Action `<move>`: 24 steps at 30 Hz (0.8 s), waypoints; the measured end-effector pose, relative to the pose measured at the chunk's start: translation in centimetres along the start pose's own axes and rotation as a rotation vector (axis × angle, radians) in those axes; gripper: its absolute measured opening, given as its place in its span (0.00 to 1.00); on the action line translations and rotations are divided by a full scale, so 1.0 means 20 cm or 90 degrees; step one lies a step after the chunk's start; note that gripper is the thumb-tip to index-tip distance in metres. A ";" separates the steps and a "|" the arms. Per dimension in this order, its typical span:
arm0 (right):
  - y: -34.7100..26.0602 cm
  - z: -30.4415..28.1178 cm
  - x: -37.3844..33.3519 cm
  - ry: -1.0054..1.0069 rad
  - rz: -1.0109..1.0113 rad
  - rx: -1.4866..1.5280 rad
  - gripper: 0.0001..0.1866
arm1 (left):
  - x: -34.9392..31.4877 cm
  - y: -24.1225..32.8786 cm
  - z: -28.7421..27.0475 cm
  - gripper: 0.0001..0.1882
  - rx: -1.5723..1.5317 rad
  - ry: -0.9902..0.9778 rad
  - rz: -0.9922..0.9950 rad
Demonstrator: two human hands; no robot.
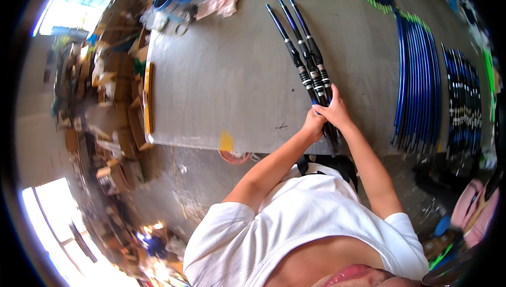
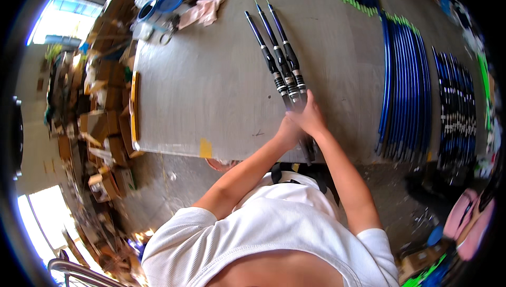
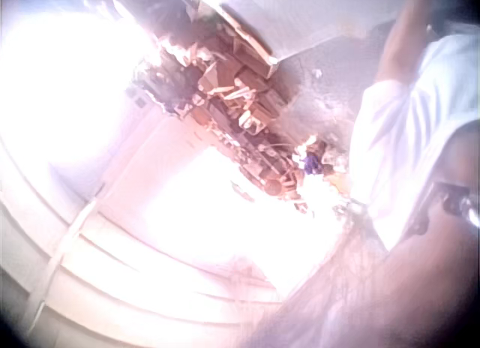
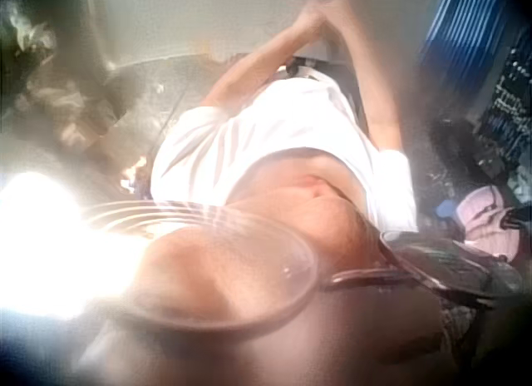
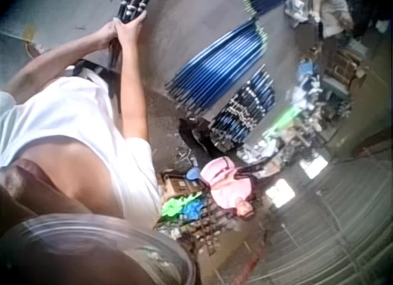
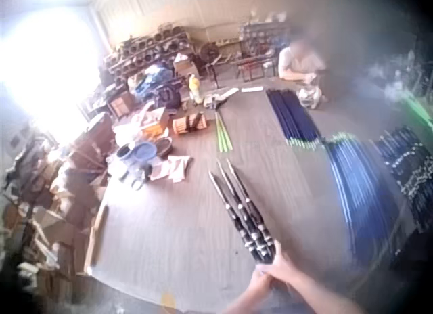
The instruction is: The person repeatedly picks up bundles of blue and black fishing rods from a table, inspects them, and places them back down in organized stacks. They handle the rods by hand, moving them between piles and occasionally separating individual rods from bundles.
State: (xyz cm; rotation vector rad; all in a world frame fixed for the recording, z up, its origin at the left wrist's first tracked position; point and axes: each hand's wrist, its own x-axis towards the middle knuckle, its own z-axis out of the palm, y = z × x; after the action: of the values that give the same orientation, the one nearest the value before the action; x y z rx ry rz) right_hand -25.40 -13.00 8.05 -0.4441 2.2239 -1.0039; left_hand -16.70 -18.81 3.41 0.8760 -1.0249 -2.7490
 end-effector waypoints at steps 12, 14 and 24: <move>0.04 -0.11 0.13 -0.232 -0.205 -0.313 0.59 | 0.04 -0.34 0.27 0.20 0.117 0.326 0.207; 0.02 -0.13 0.14 -0.254 -0.258 -0.378 0.59 | 0.04 -0.38 0.27 0.21 0.158 0.290 0.239; 0.00 -0.12 0.15 -0.176 -0.257 -0.466 0.56 | -0.21 0.24 0.01 0.17 0.720 0.069 0.087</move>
State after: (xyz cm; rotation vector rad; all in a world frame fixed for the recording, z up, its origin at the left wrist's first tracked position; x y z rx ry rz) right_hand -29.16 -13.30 7.87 -1.3059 2.2237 -0.2324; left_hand -13.92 -21.34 8.44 0.9245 -2.5144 -1.8039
